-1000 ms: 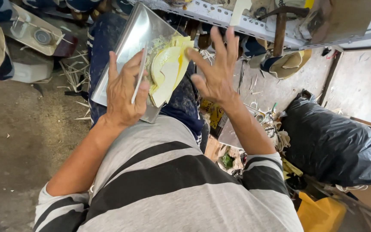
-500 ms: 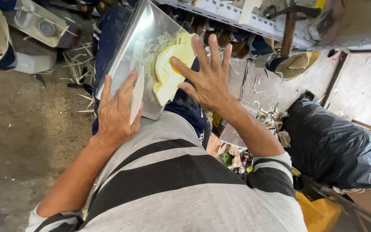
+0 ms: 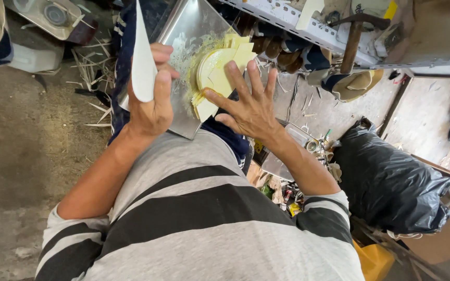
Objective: The person sits and applies a yellow substance from a small container onto thin, semi-circular yellow sheets using their right index finger. They hold a stack of these sheets on a metal tray with their left hand, repeatedly dipping their finger into the container and spreading the substance onto the sheets.
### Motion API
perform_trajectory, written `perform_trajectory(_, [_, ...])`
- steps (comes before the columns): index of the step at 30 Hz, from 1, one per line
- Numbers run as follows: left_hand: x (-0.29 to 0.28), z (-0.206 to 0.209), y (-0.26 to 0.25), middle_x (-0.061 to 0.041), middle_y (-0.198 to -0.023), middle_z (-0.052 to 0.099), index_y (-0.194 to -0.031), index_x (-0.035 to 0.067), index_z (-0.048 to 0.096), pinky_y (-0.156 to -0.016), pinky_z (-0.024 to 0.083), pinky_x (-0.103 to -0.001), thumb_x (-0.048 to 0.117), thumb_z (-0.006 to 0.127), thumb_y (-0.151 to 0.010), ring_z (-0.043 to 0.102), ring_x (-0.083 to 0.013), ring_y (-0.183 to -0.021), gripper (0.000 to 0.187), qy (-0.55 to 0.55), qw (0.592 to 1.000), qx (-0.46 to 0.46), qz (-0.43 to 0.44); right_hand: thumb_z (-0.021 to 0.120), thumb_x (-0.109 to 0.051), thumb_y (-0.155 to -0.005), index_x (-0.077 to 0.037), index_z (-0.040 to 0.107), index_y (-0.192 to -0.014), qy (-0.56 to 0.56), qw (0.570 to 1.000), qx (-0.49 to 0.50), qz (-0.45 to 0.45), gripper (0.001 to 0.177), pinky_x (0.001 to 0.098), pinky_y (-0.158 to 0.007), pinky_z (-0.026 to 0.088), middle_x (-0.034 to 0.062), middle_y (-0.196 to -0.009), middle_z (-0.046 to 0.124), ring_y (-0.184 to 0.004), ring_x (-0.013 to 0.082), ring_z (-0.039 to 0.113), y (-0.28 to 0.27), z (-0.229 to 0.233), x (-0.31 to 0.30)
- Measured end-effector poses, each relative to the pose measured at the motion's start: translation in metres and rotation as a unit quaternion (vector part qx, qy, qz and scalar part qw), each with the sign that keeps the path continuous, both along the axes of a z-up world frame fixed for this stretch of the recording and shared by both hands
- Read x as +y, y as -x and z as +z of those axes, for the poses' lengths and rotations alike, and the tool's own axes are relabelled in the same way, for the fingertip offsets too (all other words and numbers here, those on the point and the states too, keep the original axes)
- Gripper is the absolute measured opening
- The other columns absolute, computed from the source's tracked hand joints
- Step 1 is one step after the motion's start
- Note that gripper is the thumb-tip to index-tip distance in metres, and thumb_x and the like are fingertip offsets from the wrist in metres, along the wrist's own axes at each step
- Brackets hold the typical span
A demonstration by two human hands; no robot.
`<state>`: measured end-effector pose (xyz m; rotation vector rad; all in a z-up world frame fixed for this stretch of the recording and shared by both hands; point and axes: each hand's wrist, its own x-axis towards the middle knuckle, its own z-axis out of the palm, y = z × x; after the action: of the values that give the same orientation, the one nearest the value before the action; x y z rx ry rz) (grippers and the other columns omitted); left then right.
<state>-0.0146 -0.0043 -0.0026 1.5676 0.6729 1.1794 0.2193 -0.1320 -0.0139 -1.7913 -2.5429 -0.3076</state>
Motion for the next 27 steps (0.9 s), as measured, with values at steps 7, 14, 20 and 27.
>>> perform_trajectory(7, [0.004, 0.005, -0.003, -0.023, -0.129, 0.051, -0.125, -0.004, 0.045, -0.08, 0.056, -0.037, 0.025, 0.038, -0.115, 0.063, -0.0285, -0.085, 0.031, 0.01, 1.0, -0.024, -0.017, 0.015, -0.079, -0.112, -0.048, 0.024, -0.167, -0.034, 0.998, -0.039, -0.028, 0.063, 0.0667, -0.126, -0.015, 0.0153, -0.172, 0.015, -0.159, 0.042, -0.003, 0.034, 0.001, -0.019])
perform_trajectory(14, [0.009, 0.013, -0.003, -0.027, -0.106, 0.055, -0.117, -0.011, 0.046, -0.106, 0.046, -0.05, 0.022, 0.033, -0.113, 0.052, -0.0357, -0.12, 0.035, -0.035, 0.999, -0.021, -0.002, 0.017, -0.075, -0.115, -0.045, 0.036, -0.166, -0.052, 0.997, -0.052, -0.013, 0.063, 0.0657, -0.127, -0.011, 0.0148, -0.171, 0.019, -0.159, 0.0413, -0.004, 0.052, 0.003, -0.031])
perform_trajectory(20, [0.009, 0.011, -0.002, -0.022, -0.108, 0.053, -0.113, -0.011, 0.051, -0.108, 0.046, -0.051, 0.023, 0.034, -0.114, 0.05, -0.0353, -0.124, 0.039, -0.023, 0.999, -0.039, -0.007, 0.024, -0.074, -0.115, -0.042, 0.038, -0.165, -0.033, 0.994, 0.079, 0.064, 0.061, 0.0619, -0.13, -0.008, 0.0127, -0.173, 0.012, -0.161, 0.0387, -0.006, 0.038, 0.014, -0.031])
perform_trajectory(27, [0.009, 0.009, -0.001, -0.02, -0.112, 0.052, -0.109, -0.009, 0.053, -0.11, 0.046, -0.051, 0.024, 0.034, -0.114, 0.051, -0.0346, -0.125, 0.038, -0.017, 0.999, -0.035, -0.01, 0.023, -0.066, -0.108, -0.041, 0.058, -0.151, 0.015, 0.976, 0.219, 0.004, 0.06, 0.0641, -0.132, -0.006, 0.0106, -0.17, 0.02, -0.162, 0.0361, 0.001, 0.03, 0.028, 0.004])
